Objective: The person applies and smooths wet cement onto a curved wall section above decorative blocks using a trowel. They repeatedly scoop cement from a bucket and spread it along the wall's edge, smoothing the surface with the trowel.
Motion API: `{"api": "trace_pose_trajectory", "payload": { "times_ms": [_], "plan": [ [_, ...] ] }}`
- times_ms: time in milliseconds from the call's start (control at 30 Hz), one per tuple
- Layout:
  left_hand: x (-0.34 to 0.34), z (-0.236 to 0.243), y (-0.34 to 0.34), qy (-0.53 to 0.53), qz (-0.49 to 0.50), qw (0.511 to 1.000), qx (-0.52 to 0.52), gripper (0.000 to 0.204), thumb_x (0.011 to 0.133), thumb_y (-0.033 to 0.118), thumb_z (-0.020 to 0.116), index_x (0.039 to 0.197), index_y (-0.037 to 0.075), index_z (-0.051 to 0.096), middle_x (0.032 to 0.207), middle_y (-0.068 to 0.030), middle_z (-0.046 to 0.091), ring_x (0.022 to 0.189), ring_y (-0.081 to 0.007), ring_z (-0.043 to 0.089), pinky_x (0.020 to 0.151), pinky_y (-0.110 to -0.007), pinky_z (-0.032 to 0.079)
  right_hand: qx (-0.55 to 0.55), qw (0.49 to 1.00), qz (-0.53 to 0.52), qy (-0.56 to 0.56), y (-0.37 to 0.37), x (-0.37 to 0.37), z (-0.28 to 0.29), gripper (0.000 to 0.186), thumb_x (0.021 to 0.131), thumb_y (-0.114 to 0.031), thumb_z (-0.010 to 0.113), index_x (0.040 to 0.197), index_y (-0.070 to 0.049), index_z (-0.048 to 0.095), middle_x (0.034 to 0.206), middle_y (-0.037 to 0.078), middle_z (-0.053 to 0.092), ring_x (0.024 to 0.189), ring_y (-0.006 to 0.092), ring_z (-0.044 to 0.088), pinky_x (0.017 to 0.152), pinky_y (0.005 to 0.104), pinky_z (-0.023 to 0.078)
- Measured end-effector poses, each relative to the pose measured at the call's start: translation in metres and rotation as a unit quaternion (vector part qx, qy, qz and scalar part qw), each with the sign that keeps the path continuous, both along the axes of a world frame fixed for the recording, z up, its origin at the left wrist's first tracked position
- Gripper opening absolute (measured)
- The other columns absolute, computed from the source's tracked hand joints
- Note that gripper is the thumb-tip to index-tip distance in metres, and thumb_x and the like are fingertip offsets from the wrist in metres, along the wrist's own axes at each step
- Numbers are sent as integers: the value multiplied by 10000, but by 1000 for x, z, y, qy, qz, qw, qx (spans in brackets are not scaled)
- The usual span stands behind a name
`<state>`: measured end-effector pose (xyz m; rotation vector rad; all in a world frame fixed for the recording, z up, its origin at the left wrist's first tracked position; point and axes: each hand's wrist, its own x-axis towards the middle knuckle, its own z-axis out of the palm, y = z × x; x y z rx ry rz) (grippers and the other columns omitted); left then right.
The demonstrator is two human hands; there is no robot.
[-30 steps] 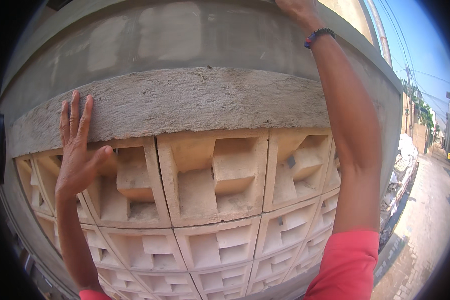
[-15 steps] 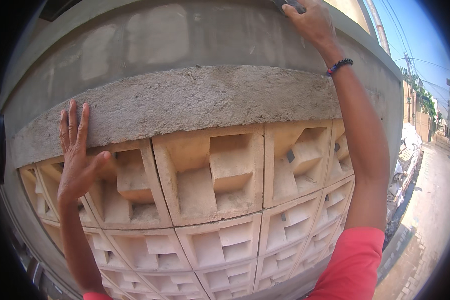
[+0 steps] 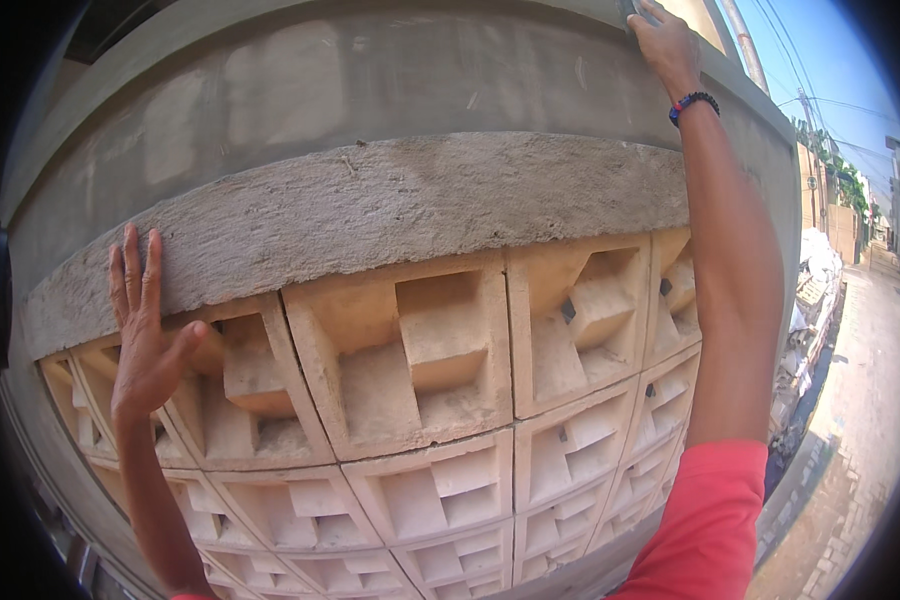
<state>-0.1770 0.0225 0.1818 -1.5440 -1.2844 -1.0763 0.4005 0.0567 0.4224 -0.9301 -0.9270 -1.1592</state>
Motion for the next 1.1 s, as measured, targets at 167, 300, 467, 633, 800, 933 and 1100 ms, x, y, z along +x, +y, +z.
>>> {"api": "trace_pose_trajectory", "payload": {
  "times_ms": [167,300,467,633,800,933,1100],
  "plan": [
    [-1,-2,-5,-11,3,1000,-6,1018,613,366,661,1504,239,184,1583,-41,48,1453,-279,-26,1171,-491,31,56,980,86,-172,6,-90,-10,429,775,-205,635,1165,-27,629,1065,212,660,1017,343,623,921,366,464],
    [-7,-5,2,16,6,1000,23,1015,607,353,648,1504,235,187,1582,-36,61,1454,-271,-23,1171,-491,29,26,996,-27,-87,19,15,-4,441,825,-430,627,1220,-233,637,1127,128,667,1029,224,643,908,340,486],
    [-2,-2,-4,-14,-12,1000,5,1024,603,290,705,1495,288,203,1584,-8,50,1455,-251,-32,1173,-484,24,53,980,134,-136,11,-72,-10,434,767,-207,644,1152,-9,631,1061,211,663,1010,334,628,906,360,471],
    [-5,-3,3,0,-6,1000,22,984,625,339,642,1500,251,200,1582,-28,62,1455,-264,-18,1169,-493,23,31,989,-29,-143,24,33,-10,433,838,-419,629,1231,-237,629,1169,113,651,1075,239,621,928,343,467],
    [-2,-1,1,-3,13,1000,0,943,710,562,584,1501,226,196,1580,-47,67,1454,-268,-17,1164,-496,26,44,977,123,-168,5,-55,0,427,765,-214,650,1131,4,641,1078,211,658,1008,326,633,903,359,472],
    [-9,-2,-4,7,20,1000,4,977,701,645,567,1501,228,194,1581,-49,61,1453,-267,-20,1162,-497,26,74,975,-23,-206,21,15,-18,466,819,-459,638,1235,-250,626,1092,118,680,1020,238,643,900,345,484],
    [-3,1,2,14,10,1000,10,985,690,641,572,1501,226,196,1581,-50,58,1453,-277,-20,1161,-502,25,-17,999,2,-31,17,31,6,484,794,-475,639,1235,-276,624,1030,120,698,979,249,655,869,365,494]
  ]
}}
